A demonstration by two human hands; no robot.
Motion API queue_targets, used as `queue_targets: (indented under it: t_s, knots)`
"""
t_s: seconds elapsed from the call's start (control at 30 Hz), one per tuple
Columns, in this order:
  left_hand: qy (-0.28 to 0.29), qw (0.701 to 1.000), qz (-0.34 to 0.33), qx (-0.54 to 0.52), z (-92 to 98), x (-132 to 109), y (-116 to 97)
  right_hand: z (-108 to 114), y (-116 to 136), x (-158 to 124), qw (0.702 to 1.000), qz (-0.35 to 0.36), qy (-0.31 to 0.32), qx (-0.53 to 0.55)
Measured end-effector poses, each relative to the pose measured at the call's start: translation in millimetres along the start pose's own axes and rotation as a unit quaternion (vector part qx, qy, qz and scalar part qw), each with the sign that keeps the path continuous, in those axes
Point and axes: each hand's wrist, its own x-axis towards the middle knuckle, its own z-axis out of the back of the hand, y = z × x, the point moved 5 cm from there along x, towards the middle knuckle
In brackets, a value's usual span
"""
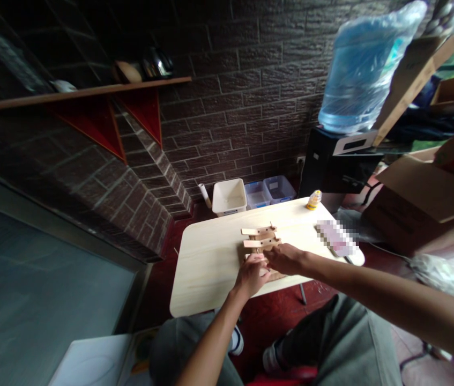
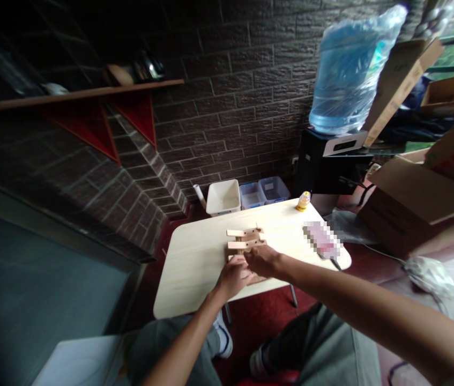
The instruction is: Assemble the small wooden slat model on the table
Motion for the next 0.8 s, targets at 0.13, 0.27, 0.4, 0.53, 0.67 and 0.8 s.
queue_targets:
  t_s: [0.13,0.27,0.4,0.53,0.67,0.8]
  knots:
    - [-0.001,1.0,0.003,0.0,0.8,2,-3,-1,0,1,0.999,-0.023,0.006,0.021]
    - [0.017,1.0,0.009,-0.002,2.7,4,-6,2,1,-2,0.999,0.002,-0.017,0.034]
    - [0.026,1.0,0.017,-0.006,3.9,4,-7,8,4,-6,0.998,0.048,-0.022,0.029]
    - [0.02,1.0,0.019,-0.001,3.6,3,-5,10,5,-6,0.998,0.06,0.0,0.019]
    - [0.019,1.0,0.011,0.004,1.0,1,-1,2,2,0,0.999,0.05,0.0,0.021]
    - [0.012,1.0,0.005,0.006,-1.4,0,3,-12,-2,8,0.999,0.034,-0.022,0.013]
